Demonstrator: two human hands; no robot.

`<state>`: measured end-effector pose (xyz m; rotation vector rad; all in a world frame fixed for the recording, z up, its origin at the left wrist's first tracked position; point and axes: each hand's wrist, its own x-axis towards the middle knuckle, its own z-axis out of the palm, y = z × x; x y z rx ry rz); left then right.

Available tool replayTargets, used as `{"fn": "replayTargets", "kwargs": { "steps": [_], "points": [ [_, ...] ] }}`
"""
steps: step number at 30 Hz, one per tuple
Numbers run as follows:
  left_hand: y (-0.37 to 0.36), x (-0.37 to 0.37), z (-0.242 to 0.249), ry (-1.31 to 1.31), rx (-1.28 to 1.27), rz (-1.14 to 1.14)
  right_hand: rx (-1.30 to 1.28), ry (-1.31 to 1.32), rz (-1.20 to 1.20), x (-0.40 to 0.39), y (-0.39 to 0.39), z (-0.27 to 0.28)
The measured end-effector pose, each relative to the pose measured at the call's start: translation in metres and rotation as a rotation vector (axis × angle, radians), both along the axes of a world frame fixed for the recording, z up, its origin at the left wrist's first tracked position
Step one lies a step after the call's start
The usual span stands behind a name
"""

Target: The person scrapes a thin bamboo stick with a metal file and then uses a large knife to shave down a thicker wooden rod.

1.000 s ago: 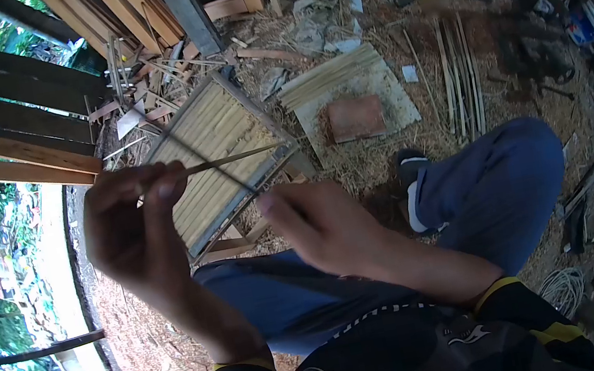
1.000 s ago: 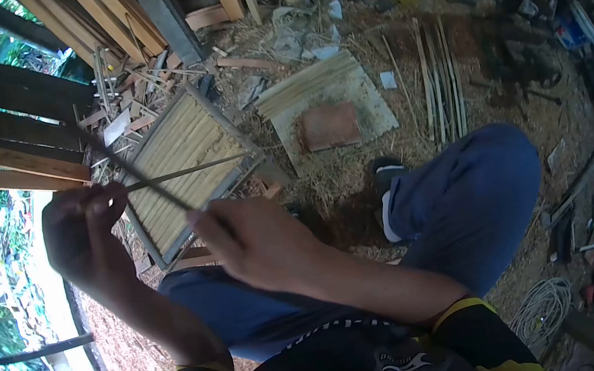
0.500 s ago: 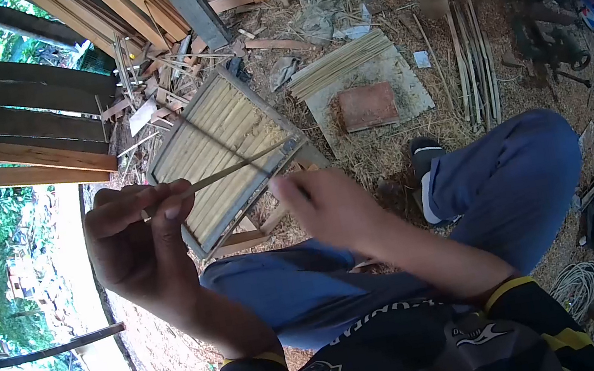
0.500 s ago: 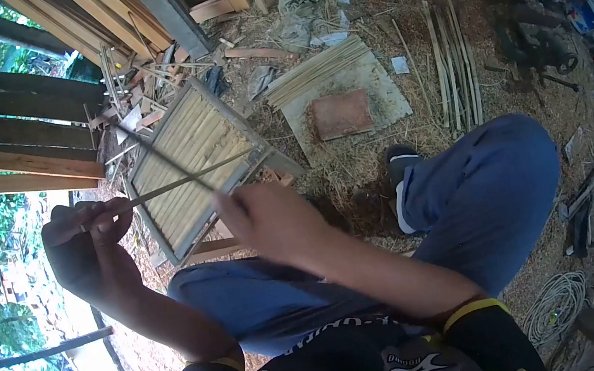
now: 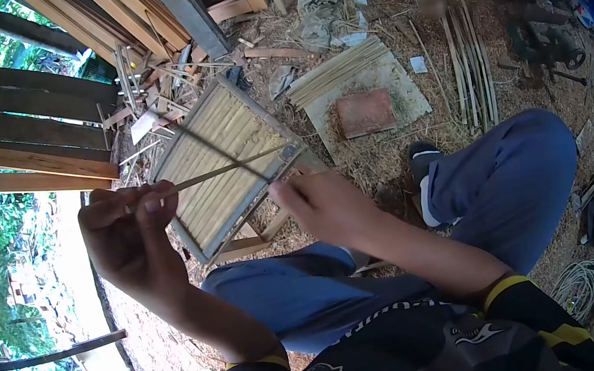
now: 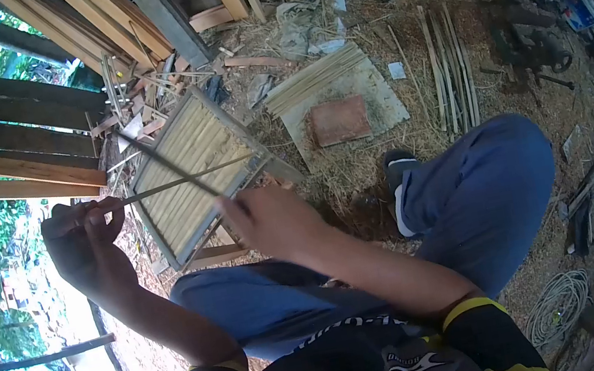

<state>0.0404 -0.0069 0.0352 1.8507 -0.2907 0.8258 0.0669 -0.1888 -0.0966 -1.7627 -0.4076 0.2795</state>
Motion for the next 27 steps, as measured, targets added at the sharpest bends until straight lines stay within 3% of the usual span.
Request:
{"fn": "replayTargets", "kwargs": {
  "steps": [2,8,12,15,18,21,25,27],
  "points": [
    [-0.001,0.001,-0.001,0.004,-0.026,-0.007,0.026,-0.042,0.049,-0.01,-0.006,0.031],
    [0.004,0.003,0.0,-0.02,-0.012,-0.024,-0.138,0.164,-0.002,0.021,-0.005,-0.046],
    [0.008,0.003,-0.003,-0.001,-0.043,-0.021,0.005,0.009,0.029,0.001,0.002,0.0],
    [0.007,0.003,0.0,-0.001,-0.043,0.008,0.126,-0.021,-0.016,-0.005,0.008,-0.011],
    [0.007,0.002,-0.003,-0.019,-0.06,0.033,-0.142,0.16,-0.068,0.017,0.005,-0.056],
    [0.011,0.005,-0.002,-0.027,-0.037,-0.006,-0.063,0.134,-0.051,0.01,0.003,-0.044],
    [0.007,0.003,-0.002,-0.017,-0.067,0.007,0.079,-0.095,-0.076,-0.01,0.016,-0.017],
    [0.004,0.003,-0.001,-0.024,-0.072,0.016,-0.091,0.142,-0.039,0.002,0.011,-0.039]
  ]
}}
